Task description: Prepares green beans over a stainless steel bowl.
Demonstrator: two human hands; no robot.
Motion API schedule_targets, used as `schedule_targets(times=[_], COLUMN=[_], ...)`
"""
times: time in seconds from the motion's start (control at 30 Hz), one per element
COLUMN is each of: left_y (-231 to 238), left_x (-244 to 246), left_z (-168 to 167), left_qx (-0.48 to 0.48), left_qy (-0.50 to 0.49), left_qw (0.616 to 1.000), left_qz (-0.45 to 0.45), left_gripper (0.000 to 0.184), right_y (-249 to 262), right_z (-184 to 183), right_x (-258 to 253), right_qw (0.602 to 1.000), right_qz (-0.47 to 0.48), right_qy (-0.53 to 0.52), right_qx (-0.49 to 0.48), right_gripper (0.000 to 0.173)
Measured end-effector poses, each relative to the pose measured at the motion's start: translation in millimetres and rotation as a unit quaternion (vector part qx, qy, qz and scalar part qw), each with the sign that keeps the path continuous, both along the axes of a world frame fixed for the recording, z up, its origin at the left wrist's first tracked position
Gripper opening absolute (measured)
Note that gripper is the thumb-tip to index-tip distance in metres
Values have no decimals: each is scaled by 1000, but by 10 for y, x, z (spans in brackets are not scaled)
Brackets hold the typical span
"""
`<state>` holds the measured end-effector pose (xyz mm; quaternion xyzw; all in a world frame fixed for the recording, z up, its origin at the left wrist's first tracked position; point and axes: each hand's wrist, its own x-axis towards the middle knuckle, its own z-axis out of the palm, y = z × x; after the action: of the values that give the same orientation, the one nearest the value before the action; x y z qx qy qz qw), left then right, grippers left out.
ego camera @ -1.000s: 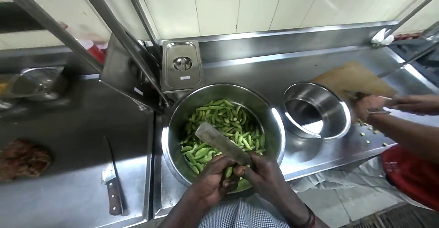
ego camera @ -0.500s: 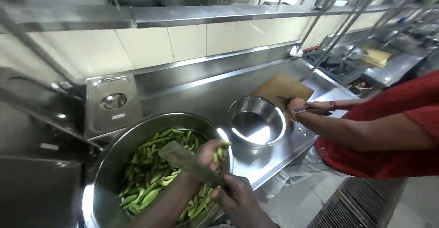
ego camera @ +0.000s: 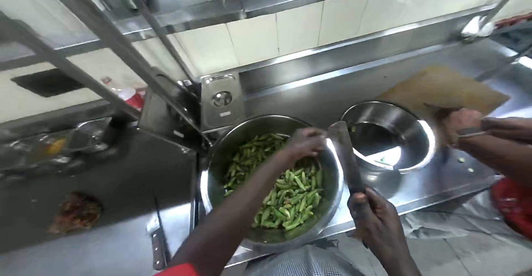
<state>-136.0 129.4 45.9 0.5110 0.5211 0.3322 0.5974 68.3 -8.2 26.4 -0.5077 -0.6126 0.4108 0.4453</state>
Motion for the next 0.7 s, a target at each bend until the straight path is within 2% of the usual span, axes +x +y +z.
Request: schedule_targets(times=[0.07,0.13,0.17,0.23,0.33,0.43,0.57,0.7], left_y=[-119,-260,-346,-526,-716,-734,-781,-1065], left_x=[-614,-1143,-1329,-1518,-1470,-1390,-1539,-1628], left_z=[-144,-315,-426,-622,-809,-771,-816,-579], left_qx=[57,50,28,-27,-54,-55,4,63], left_qy=[194,379,442,508,525,516,457,304], left_qw=[979,922,894,857,841,843,876,946], left_qz=[-29,-56,-64,-83,-119,-140,-156,-96], left_gripper=[25,27,27,28,33,30,33,33], right_y=[5,-5,-16,-51,-122,-217,-345,-439], right_z=[39,70,79,79,100,148,170,162], right_x=[-79,-180,-240,-368,-583,-803,-1000,-1113], right_qw=[1000,1000,999,998,995,991,990,989], right_qz=[8,18,24,38,60,68,64,51], right_qy=[-7,-17,-23,-39,-78,-113,-129,-129], right_qx=[-3,-4,-2,1,0,-2,-7,-43], right_gripper=[54,54,53,52,55,54,48,48])
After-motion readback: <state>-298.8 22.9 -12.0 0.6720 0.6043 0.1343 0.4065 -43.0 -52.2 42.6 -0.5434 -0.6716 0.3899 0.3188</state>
